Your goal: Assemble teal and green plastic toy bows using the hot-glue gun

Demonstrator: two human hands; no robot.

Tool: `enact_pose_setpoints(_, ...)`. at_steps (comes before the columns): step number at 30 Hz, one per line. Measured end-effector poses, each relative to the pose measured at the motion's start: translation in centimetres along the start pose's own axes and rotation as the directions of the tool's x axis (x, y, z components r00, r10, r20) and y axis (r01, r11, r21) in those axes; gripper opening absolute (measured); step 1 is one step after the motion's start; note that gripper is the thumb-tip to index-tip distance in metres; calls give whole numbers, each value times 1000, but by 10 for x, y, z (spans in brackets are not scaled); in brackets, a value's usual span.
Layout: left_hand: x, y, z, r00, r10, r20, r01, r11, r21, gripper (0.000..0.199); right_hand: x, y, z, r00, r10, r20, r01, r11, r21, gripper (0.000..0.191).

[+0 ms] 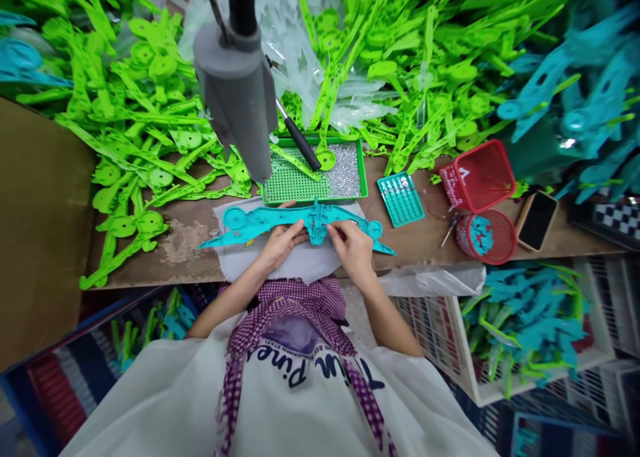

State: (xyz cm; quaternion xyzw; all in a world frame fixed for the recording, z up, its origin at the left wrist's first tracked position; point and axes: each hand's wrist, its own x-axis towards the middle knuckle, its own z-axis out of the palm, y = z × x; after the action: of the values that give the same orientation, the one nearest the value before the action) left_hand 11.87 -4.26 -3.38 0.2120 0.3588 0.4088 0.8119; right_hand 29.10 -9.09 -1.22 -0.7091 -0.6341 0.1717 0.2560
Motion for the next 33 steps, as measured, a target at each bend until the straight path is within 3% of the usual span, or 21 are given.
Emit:
enact_pose_setpoints(5,1,1,-2,1000,-13,28,12,999,40,67,2,-1,4,994,-42,99,52,994,-96,35)
enact_pose_setpoints(14,4,-5,-10,998,29,63,-39,986,164,63,7,-7,1,971,99,218,-62,983,-173,35)
enact_pose_setpoints(18,6,-8,-14,996,40,76,-55,977,205,63,7,-8,-3,968,82,236,-49,989,-140,35)
enact_pose_setpoints(21,9,-9,-15,996,63,60,-75,972,222,63,3,-7,-10,976,1,219,23,994,-105,34)
enact_pose_setpoints(27,8,-9,-9,996,73,56,-84,969,231,56,2,-8,-11,989,-87,123,116,962,-246,30)
enact_pose_setpoints(33,0,2,-18,983,-122,136,66,931,360,48,14,-12,-1,979,-57,197,94,978,-188,31)
